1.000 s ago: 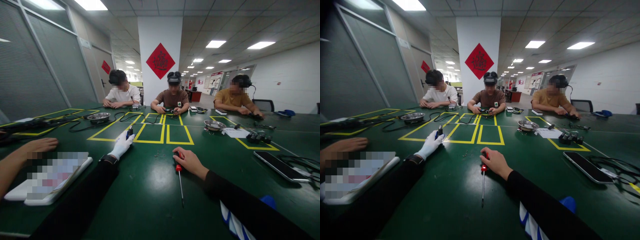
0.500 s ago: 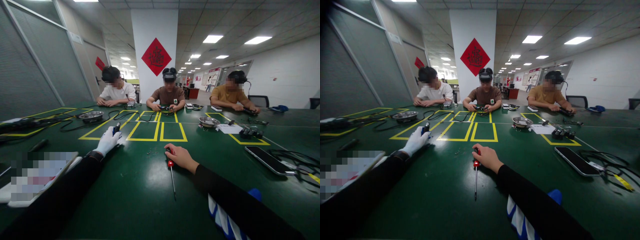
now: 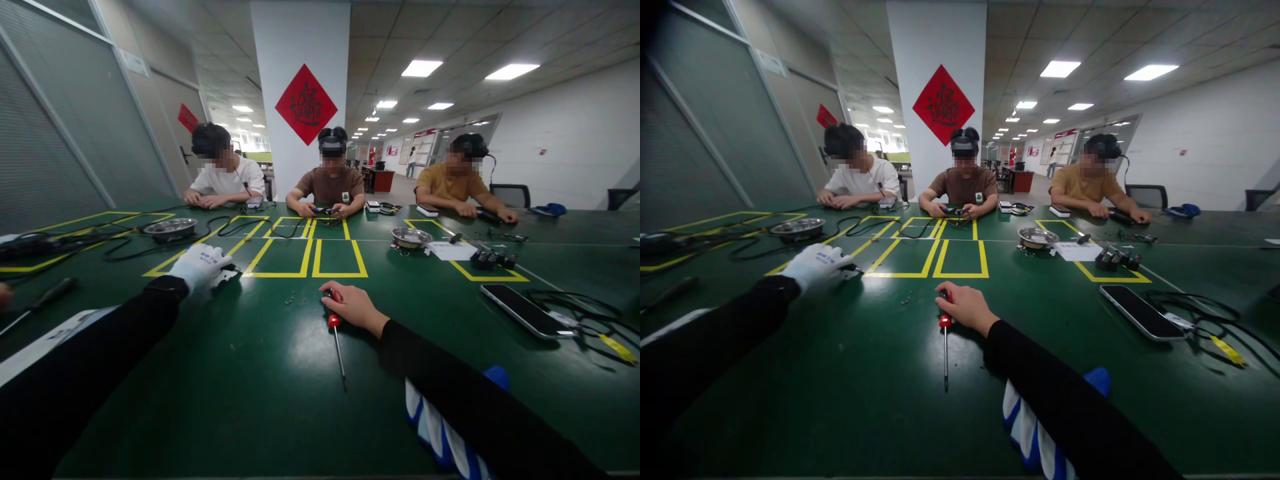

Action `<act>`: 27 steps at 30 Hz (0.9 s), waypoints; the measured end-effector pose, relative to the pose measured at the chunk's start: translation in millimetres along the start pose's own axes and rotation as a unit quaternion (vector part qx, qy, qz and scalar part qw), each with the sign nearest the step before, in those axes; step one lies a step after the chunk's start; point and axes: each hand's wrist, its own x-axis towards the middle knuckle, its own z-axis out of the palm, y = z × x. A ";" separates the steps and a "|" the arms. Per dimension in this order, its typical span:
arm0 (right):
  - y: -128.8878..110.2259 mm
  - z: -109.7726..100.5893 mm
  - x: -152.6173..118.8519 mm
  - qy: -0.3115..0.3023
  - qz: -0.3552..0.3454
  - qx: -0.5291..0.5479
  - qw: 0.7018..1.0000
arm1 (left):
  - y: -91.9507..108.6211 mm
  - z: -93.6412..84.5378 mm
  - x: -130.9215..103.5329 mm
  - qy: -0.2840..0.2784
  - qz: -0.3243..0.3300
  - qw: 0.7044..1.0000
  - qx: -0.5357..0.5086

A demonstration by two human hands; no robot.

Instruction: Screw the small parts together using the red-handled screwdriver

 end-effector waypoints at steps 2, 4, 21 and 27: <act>0.4 -0.4 0.0 0.000 -0.003 0.002 1.000 | -1.6 0.2 4.5 0.000 0.004 1.000 -0.003; 0.7 -0.6 0.0 -0.002 -0.005 0.005 1.000 | -4.4 1.4 9.0 0.002 0.007 1.000 -0.005; 3.1 1.4 0.5 0.007 -0.006 0.015 1.000 | -8.3 -0.1 12.0 0.035 0.117 0.990 0.073; 2.4 1.2 0.1 0.006 0.001 0.013 1.000 | -15.6 8.2 20.0 0.031 0.118 0.992 0.041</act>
